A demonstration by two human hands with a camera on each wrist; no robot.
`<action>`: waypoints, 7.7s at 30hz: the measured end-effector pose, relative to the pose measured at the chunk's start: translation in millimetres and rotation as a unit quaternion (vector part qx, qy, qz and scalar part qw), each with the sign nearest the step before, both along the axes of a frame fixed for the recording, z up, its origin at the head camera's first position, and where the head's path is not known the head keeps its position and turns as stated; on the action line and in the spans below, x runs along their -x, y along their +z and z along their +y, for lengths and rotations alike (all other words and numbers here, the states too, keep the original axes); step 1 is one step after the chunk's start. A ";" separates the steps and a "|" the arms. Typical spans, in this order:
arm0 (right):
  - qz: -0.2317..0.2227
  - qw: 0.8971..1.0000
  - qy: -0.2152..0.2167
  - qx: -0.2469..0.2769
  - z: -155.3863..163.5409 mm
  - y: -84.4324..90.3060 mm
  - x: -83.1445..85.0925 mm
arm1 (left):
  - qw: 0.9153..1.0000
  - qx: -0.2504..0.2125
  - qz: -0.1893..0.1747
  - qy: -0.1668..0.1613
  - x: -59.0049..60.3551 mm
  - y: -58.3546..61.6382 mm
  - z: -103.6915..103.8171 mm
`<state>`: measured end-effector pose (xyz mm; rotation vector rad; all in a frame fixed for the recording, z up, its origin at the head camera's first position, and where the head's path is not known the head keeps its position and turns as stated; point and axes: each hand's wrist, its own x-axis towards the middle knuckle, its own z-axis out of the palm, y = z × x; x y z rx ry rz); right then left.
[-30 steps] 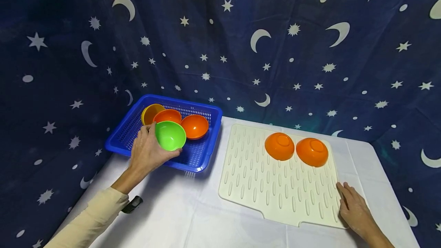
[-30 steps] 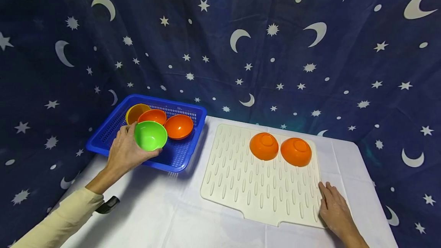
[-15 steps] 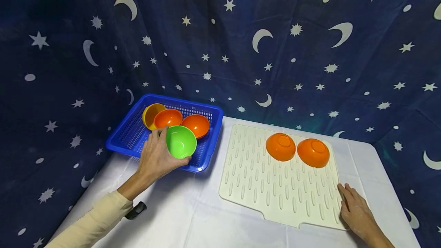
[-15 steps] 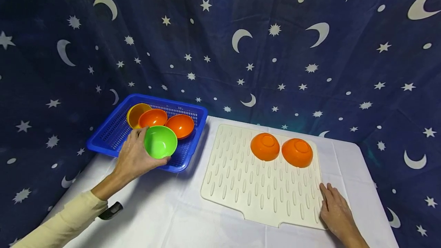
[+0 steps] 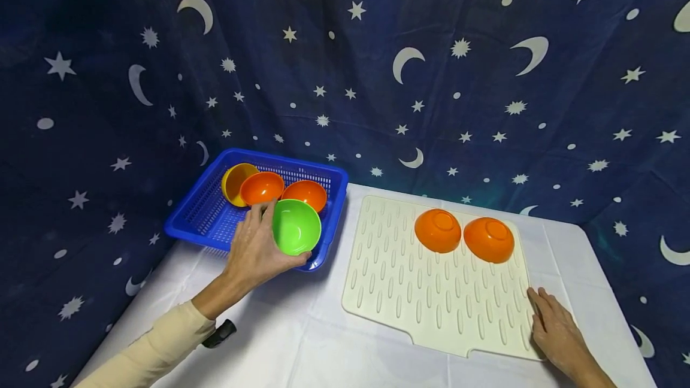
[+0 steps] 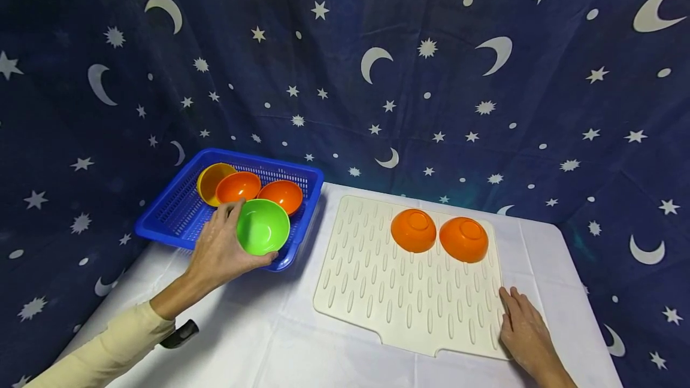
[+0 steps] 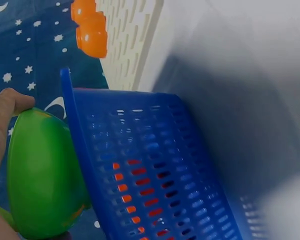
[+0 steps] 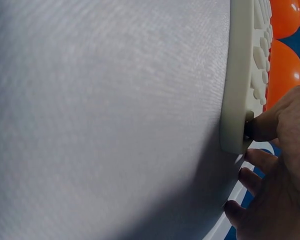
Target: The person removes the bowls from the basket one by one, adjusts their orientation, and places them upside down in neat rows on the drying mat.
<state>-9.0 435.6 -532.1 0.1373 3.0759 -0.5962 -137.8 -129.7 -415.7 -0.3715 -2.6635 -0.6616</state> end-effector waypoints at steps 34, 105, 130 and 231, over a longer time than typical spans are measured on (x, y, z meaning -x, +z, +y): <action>0.151 0.974 -0.097 0.136 -28.1 57.3 13.2 | 0.993 0.016 0.082 -0.088 -12.4 1.6 46.8; -0.025 0.789 -0.024 0.614 -219.7 40.4 99.4 | 0.957 0.094 0.057 -0.269 -21.5 -64.2 135.7; -0.011 0.901 0.029 0.433 -230.5 22.6 128.0 | 0.938 -0.205 -0.229 -0.160 21.5 -89.6 154.2; 0.013 0.990 0.005 0.138 -120.6 29.5 7.2 | 0.974 -0.040 -0.053 -0.216 -27.7 -9.9 61.8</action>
